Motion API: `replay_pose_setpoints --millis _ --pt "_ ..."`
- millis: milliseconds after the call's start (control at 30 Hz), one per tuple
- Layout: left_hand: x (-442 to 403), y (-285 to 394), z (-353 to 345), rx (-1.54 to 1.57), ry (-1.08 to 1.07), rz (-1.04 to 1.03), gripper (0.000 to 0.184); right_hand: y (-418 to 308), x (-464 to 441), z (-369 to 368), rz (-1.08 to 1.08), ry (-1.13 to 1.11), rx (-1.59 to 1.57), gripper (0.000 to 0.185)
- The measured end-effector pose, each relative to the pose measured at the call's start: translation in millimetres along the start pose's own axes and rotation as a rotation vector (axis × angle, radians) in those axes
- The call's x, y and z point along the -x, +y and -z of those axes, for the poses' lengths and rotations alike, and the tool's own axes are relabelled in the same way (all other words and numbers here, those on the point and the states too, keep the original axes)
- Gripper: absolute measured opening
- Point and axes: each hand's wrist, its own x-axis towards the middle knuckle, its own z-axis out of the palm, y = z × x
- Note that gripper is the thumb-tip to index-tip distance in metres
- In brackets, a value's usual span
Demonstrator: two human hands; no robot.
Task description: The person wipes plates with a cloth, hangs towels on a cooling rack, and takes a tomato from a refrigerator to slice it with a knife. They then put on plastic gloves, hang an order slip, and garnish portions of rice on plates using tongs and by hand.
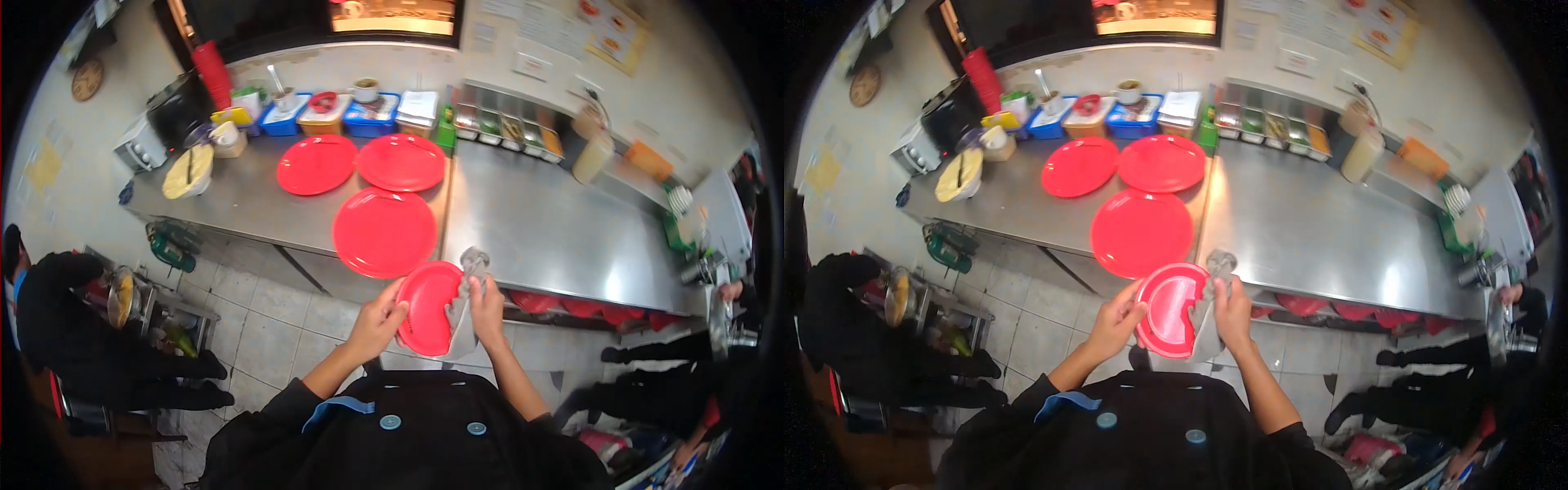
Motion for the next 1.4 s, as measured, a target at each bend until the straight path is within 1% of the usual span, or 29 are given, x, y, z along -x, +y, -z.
replay_pose_setpoints --millis 67,100,167,233,300,333,400,467,533,600,633,700,733,767,800,833,867,933,1000,1033,1067,1133,1200,1233,1267,1300,1333,1367,1400 --pt "-17 -45 63 0.004 0.153 -0.169 0.043 6 -33 -38 -0.210 0.137 -0.255 0.037" --pt "-25 -61 98 0.089 0.292 -0.131 0.040 2 -48 -50 -0.315 0.136 -0.848 0.032" --pt "-40 -79 177 0.424 0.480 -0.071 0.035 -1 -63 -56 -0.369 0.236 -1.008 0.034" --pt "-52 -104 258 0.490 0.710 -0.099 0.031 -8 -62 -54 -0.345 0.325 -0.873 0.038" --pt "-74 -139 335 0.459 0.947 -0.147 0.030 -1 -50 -53 -0.314 0.284 -0.807 0.038" --pt "-86 -149 366 0.462 0.955 -0.151 0.030 -5 -43 -54 -0.344 0.297 -0.803 0.038" --pt "-114 -157 414 0.530 1.107 -0.121 0.031 -7 -32 -62 -0.370 0.308 -0.795 0.039" --pt "-143 -147 439 0.606 1.079 -0.092 0.033 -4 -19 -69 -0.449 0.344 -0.789 0.039" --pt "-178 -144 460 0.703 1.049 -0.077 0.035 -2 -10 -78 -0.461 0.348 -0.747 0.039" --pt "-214 -155 483 0.771 0.981 -0.035 0.036 -7 -13 -86 -0.468 0.356 -0.710 0.039" --pt "-226 -162 490 0.773 0.983 -0.032 0.036 -15 -13 -89 -0.445 0.331 -0.686 0.038" --pt "-246 -172 497 0.658 0.803 -0.115 0.037 -28 -16 -94 -0.419 0.305 -0.659 0.037" --pt "-248 -170 491 0.660 0.804 -0.115 0.037 -33 -20 -96 -0.384 0.236 -0.630 0.036" --pt "-245 -163 478 0.661 0.848 -0.032 0.036 -40 -23 -99 -0.349 0.166 -0.603 0.035" --pt "-238 -157 464 0.660 0.895 0.051 0.036 -50 -29 -104 -0.349 0.159 -0.605 0.035" --pt "-225 -158 448 0.564 0.831 0.055 0.037 -64 -37 -112 -0.342 0.067 -0.641 0.035" --pt "-204 -161 429 0.466 0.770 0.061 0.038 -78 -46 -122 -0.336 -0.029 -0.679 0.035" --pt "-153 -164 386 0.131 0.778 0.073 0.040 -98 -66 -149 -0.277 -0.202 -0.750 0.043" --pt "-98 -222 376 -0.276 0.751 0.032 0.040 -81 -88 -194 -0.168 -0.498 -0.613 0.057" --pt "-67 -222 356 -0.267 0.843 0.077 0.038 -87 -101 -217 -0.034 -0.595 -0.483 0.062" --pt "-36 -230 348 -0.318 0.838 0.140 0.036 -99 -117 -240 0.102 -0.678 -0.352 0.067" --pt "13 -233 343 -0.193 0.873 0.405 0.034 -131 -146 -284 0.237 -0.813 -0.239 0.069" --pt "54 -252 360 -0.331 0.913 0.369 0.033 -161 -178 -332 0.348 -0.789 -0.216 0.069" --pt "66 -250 372 -0.329 0.930 0.369 0.033 -170 -197 -360 0.363 -0.750 -0.144 0.067" --pt "78 -246 383 -0.331 0.992 0.391 0.032 -179 -216 -388 0.379 -0.710 -0.068 0.065" --pt "85 -243 392 -0.332 1.056 0.413 0.031 -193 -237 -415 0.294 -0.683 0.026 0.061" --pt "88 -239 402 -0.327 1.072 0.413 0.031 -205 -252 -443 0.206 -0.652 0.116 0.058" --pt "90 -236 414 -0.305 1.086 0.445 0.030 -212 -258 -472 0.215 -0.659 0.115 0.058" --pt "92 -234 428 -0.284 1.095 0.478 0.029 -217 -261 -505 0.159 -0.590 0.157 0.055"
